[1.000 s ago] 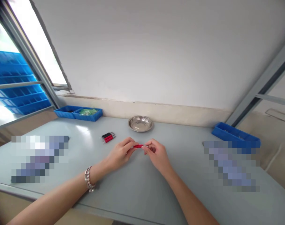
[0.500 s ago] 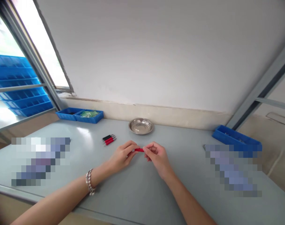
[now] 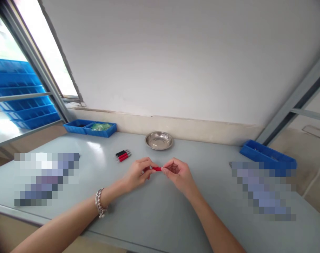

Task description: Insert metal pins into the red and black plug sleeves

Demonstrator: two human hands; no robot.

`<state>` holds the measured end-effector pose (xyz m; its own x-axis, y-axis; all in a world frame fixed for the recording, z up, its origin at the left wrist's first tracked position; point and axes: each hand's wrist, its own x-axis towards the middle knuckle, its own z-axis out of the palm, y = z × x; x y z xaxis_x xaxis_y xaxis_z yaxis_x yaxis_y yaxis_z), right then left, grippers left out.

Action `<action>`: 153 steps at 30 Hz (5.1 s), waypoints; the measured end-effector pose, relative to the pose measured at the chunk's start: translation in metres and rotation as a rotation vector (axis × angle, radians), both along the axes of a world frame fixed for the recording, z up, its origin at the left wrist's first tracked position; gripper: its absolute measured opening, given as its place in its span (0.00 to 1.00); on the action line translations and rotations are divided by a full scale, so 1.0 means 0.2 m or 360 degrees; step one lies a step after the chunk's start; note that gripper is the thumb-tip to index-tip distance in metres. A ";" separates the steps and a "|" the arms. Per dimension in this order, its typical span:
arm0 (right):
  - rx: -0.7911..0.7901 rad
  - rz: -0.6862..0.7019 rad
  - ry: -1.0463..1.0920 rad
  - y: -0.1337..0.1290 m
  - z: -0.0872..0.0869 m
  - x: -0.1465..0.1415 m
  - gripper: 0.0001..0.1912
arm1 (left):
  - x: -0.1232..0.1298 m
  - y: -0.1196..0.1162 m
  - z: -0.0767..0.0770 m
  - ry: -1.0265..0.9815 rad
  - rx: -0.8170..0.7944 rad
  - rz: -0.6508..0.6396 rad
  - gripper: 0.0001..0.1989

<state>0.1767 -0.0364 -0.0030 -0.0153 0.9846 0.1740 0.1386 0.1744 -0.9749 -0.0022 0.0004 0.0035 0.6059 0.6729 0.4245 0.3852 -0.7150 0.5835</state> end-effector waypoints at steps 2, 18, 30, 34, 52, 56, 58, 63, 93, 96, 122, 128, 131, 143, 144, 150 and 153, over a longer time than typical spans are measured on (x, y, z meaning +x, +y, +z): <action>-0.0011 0.0022 -0.0029 0.00 0.00 0.01 0.12 | 0.00 -0.01 0.00 0.0017 -0.0008 -0.0006 0.07; -0.0001 -0.0481 -0.0612 0.09 -0.05 0.17 0.04 | -0.04 0.05 0.00 0.0054 -0.0047 0.0208 0.09; 0.0018 -0.0507 -0.1374 0.13 -0.13 0.22 0.08 | -0.05 0.09 -0.06 0.0135 0.0078 0.0259 0.08; -0.0032 -0.0475 -0.1373 0.12 -0.14 0.23 0.07 | -0.08 0.12 -0.03 0.0234 0.0189 0.0348 0.09; 0.0233 -0.0591 -0.1241 0.12 -0.14 0.22 0.09 | -0.54 0.46 -0.02 0.0891 -0.0318 0.1405 0.15; 0.0236 -0.0609 -0.1216 0.11 -0.12 0.21 0.10 | -0.51 0.42 0.03 0.0889 -0.0227 0.1303 0.16; 0.0219 -0.0619 -0.1197 0.10 -0.11 0.20 0.10 | -0.49 0.40 0.06 0.0935 -0.0223 0.1170 0.14; 0.0223 -0.0590 -0.1159 0.09 -0.08 0.18 0.10 | -0.46 0.36 0.10 0.1083 -0.0306 0.1026 0.09; 0.0154 0.0059 -0.0698 0.01 -0.08 -0.07 0.18 | -0.01 -0.03 0.03 0.0904 0.0477 0.0060 0.09; 0.0155 0.0028 -0.0741 0.01 -0.08 -0.06 0.18 | -0.02 -0.02 0.02 0.0828 0.0457 0.0069 0.09; 0.0390 -0.0276 -0.0912 0.00 -0.07 -0.04 0.13 | -0.01 0.00 0.00 0.0795 0.0361 0.0154 0.18; 0.0240 -0.0238 -0.0799 0.01 -0.05 -0.04 0.19 | -0.02 0.00 0.00 0.0734 0.0369 0.0138 0.19; 0.0282 -0.0194 -0.0770 0.00 -0.03 -0.04 0.18 | -0.02 0.00 0.00 0.0696 0.0355 0.0121 0.19; 0.0219 -0.0145 -0.0723 0.00 -0.04 -0.03 0.18 | -0.03 0.00 0.01 0.0666 0.0376 0.0135 0.18; 0.0255 -0.0138 -0.0745 0.00 -0.04 -0.03 0.18 | -0.03 0.00 0.01 0.0678 0.0382 0.0136 0.18; 0.0407 -0.0147 -0.0842 0.01 -0.04 -0.01 0.12 | -0.03 0.01 0.01 0.0702 0.0372 0.0129 0.19; 0.0367 -0.0152 -0.0803 0.01 -0.05 -0.01 0.11 | -0.04 0.02 0.01 0.0716 0.0352 0.0121 0.18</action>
<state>0.1755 -0.0345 -0.0133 -0.0650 0.9230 0.3793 0.6037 0.3390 -0.7216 -0.0095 0.0039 0.0059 0.7143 0.6456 0.2703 0.6193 -0.7629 0.1856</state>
